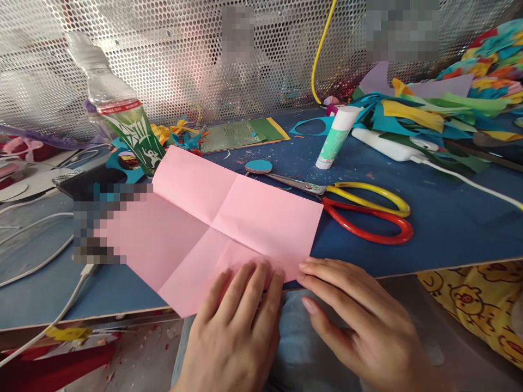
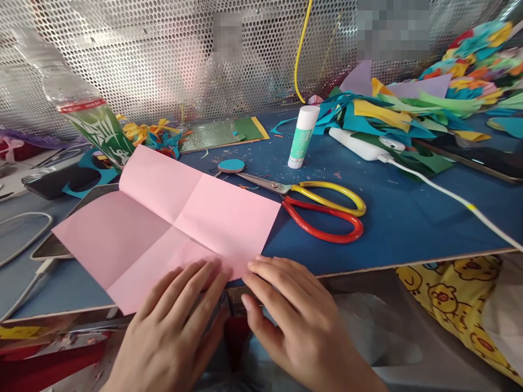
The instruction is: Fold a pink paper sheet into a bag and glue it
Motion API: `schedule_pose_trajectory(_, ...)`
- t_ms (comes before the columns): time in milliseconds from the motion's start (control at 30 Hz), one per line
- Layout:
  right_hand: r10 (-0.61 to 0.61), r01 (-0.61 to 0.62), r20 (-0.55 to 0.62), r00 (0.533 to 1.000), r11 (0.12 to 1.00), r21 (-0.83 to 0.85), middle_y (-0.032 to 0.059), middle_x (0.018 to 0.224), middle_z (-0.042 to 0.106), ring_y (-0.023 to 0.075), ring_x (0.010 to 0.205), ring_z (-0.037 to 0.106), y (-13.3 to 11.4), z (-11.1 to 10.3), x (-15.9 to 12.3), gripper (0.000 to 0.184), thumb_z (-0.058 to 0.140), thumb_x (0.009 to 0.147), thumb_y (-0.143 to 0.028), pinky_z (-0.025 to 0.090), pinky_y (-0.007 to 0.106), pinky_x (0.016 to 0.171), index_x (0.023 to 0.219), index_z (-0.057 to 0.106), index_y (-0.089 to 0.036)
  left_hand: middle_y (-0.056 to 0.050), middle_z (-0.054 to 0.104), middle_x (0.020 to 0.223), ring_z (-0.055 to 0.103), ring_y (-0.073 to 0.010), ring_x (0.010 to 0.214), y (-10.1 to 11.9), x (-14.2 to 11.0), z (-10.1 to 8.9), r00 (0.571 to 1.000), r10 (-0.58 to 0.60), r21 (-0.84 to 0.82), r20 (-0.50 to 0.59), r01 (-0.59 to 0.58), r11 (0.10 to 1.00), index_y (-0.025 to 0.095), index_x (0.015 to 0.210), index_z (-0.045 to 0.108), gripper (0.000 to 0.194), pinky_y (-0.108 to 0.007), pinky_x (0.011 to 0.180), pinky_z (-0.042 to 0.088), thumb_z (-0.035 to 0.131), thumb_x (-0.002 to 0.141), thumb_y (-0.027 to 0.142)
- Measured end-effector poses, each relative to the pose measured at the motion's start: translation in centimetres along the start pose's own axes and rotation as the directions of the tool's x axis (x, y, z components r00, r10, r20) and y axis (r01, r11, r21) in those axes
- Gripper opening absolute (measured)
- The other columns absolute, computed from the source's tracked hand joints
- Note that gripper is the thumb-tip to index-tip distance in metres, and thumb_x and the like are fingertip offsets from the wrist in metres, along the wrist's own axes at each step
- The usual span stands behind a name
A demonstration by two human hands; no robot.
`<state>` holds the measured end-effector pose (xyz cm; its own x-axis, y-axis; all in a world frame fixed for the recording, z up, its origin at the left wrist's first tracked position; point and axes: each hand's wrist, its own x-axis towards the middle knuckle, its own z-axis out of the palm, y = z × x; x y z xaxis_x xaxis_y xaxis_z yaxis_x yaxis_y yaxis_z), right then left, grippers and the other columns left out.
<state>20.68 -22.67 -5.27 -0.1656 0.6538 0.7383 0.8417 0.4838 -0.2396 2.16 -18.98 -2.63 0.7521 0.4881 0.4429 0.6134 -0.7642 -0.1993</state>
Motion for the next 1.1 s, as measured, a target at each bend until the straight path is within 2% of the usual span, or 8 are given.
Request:
schedule_pose_trajectory(533,0.016,-0.016,-0.009,1.0,1.0,0.008,0.0073,0.092,0.068,0.0207,0.089,0.063,-0.16,0.09,-0.18,0.024,0.057,0.078,-0.013,0.054,0.035,0.076,0.101,0.062,-0.017,-0.001,0.053,0.128,0.049,-0.0187,0.115,-0.34,-0.38,0.06,0.998,0.021,-0.018,0.063,-0.02,1.0,0.019,0.126,0.048,0.039,-0.034,0.095,0.037,0.043,0.088,0.025)
schedule_pose_trajectory(933,0.028,-0.028,0.01,1.0,1.0,0.007,0.0071,0.094,0.067,0.0207,0.09,0.063,-0.21,0.2,-0.33,0.026,0.057,0.077,-0.011,0.053,0.035,0.078,0.102,0.062,-0.017,-0.002,0.053,0.128,0.048,-0.0189,0.115,-0.38,-0.49,0.0,0.998,0.011,-0.029,0.07,-0.009,1.0,0.019,0.127,0.047,0.04,-0.035,0.094,0.039,0.044,0.087,0.024)
schedule_pose_trajectory(1100,0.033,-0.033,-0.007,0.999,0.999,-0.011,0.0057,0.093,0.068,0.0202,0.088,0.064,-0.32,0.21,-0.29,0.026,0.058,0.077,-0.01,0.053,0.034,0.076,0.101,0.062,-0.019,-0.003,0.052,0.128,0.049,-0.0191,0.114,-0.77,-0.35,-0.35,0.994,0.035,-0.071,0.101,-0.027,0.997,0.017,0.128,0.046,0.042,-0.034,0.092,0.042,0.039,0.087,0.019)
